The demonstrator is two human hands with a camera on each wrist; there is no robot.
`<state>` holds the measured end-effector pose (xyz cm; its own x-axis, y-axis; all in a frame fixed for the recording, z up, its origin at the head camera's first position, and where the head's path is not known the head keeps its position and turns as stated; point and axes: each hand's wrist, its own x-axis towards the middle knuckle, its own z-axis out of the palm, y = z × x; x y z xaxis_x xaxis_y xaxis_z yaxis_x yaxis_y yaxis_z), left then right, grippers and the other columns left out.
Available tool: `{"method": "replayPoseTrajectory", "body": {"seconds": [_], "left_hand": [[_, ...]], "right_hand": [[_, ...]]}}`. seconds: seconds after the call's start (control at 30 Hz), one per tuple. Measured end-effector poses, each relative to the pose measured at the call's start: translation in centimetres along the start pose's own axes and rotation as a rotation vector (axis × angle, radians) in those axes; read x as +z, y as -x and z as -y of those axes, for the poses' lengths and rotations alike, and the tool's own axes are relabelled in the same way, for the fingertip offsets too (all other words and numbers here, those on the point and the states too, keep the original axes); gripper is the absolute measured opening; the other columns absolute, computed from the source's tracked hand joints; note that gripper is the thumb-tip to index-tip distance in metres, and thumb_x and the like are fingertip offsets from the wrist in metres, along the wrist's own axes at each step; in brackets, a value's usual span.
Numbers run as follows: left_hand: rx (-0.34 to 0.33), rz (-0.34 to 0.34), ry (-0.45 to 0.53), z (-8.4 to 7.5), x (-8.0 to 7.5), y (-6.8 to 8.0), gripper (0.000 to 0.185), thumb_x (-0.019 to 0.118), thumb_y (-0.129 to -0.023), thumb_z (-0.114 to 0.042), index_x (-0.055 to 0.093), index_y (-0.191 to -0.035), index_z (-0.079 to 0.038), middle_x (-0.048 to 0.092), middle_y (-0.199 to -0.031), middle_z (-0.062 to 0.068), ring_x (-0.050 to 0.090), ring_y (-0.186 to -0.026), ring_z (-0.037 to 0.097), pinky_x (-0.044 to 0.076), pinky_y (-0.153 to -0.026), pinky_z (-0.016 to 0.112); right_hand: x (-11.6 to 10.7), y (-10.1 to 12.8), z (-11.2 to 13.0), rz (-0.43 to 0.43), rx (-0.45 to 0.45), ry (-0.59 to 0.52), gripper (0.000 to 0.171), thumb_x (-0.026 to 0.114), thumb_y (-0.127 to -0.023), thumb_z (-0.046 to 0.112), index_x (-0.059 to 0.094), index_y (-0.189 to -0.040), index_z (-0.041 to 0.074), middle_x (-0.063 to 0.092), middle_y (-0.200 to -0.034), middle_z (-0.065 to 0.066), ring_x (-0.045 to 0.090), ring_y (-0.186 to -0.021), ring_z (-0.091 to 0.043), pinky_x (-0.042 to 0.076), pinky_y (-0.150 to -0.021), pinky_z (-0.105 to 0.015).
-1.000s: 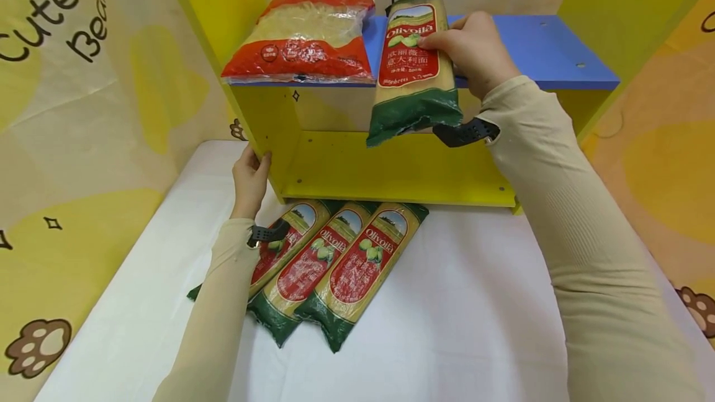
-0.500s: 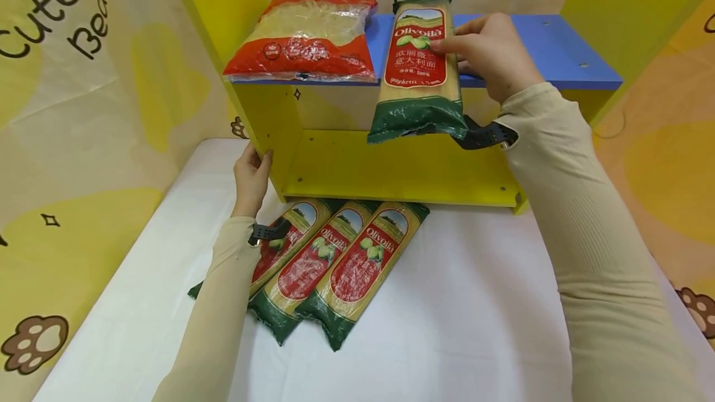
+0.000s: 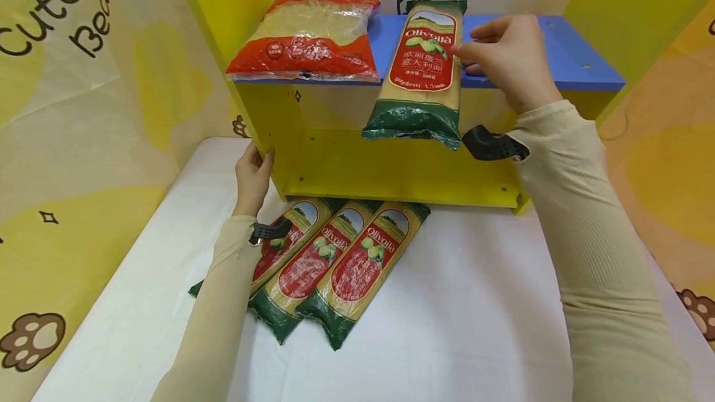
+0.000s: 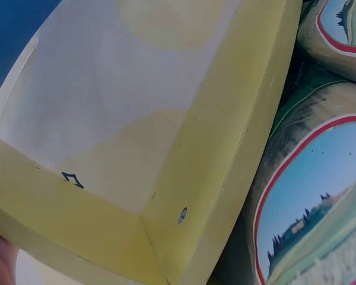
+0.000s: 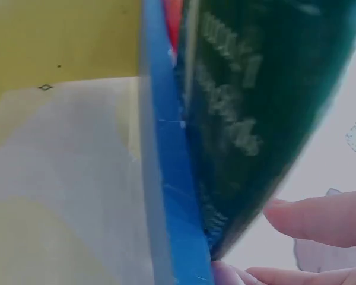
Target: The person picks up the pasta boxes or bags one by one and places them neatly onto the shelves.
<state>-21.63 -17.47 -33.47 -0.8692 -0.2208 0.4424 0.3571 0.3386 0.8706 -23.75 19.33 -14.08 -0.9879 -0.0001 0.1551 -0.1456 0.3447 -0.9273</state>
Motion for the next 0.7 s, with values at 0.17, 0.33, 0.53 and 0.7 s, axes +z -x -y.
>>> {"method": "replayPoseTrajectory", "body": {"seconds": [0.17, 0.33, 0.53, 0.7], "left_hand": [[0.003, -0.002, 0.007, 0.0, 0.1, -0.1, 0.032, 0.050, -0.095, 0.001, 0.053, -0.126, 0.009, 0.058, -0.121, 0.028, 0.059, -0.108, 0.038, 0.049, -0.090, 0.045], [0.019, -0.006, 0.018, 0.1, 0.0, -0.1, 0.031, 0.050, -0.095, 0.001, 0.053, -0.124, 0.010, 0.058, -0.119, 0.029, 0.059, -0.108, 0.039, 0.049, -0.089, 0.046], [0.028, 0.002, 0.032, 0.2, -0.1, 0.0, 0.030, 0.048, -0.095, 0.003, 0.053, -0.123, 0.012, 0.057, -0.118, 0.031, 0.058, -0.108, 0.042, 0.049, -0.089, 0.047], [0.010, 0.005, 0.019, 0.0, -0.2, 0.0, 0.032, 0.049, -0.096, 0.001, 0.053, -0.126, 0.009, 0.058, -0.120, 0.029, 0.058, -0.107, 0.041, 0.049, -0.089, 0.046]], "right_hand": [[-0.3, 1.2, -0.4, -0.021, -0.055, -0.093, 0.053, 0.072, -0.084, 0.016, 0.052, -0.126, -0.009, 0.064, -0.094, 0.003, 0.066, -0.072, -0.007, 0.052, -0.065, -0.013], [-0.4, 3.0, -1.1, -0.059, -0.118, -0.262, 0.032, 0.075, -0.081, 0.011, 0.065, -0.109, -0.001, 0.068, -0.092, -0.003, 0.068, -0.074, -0.013, 0.052, -0.068, -0.015], [-0.3, 5.6, -2.5, -0.095, -0.193, -0.558, 0.025, 0.074, -0.079, 0.000, 0.067, -0.101, -0.008, 0.069, -0.088, -0.015, 0.067, -0.073, -0.023, 0.054, -0.069, -0.025], [0.0, 7.7, -4.2, -0.121, -0.202, -0.579, 0.026, 0.072, -0.081, 0.001, 0.066, -0.104, -0.010, 0.069, -0.090, -0.015, 0.067, -0.075, -0.025, 0.054, -0.071, -0.026]]}}
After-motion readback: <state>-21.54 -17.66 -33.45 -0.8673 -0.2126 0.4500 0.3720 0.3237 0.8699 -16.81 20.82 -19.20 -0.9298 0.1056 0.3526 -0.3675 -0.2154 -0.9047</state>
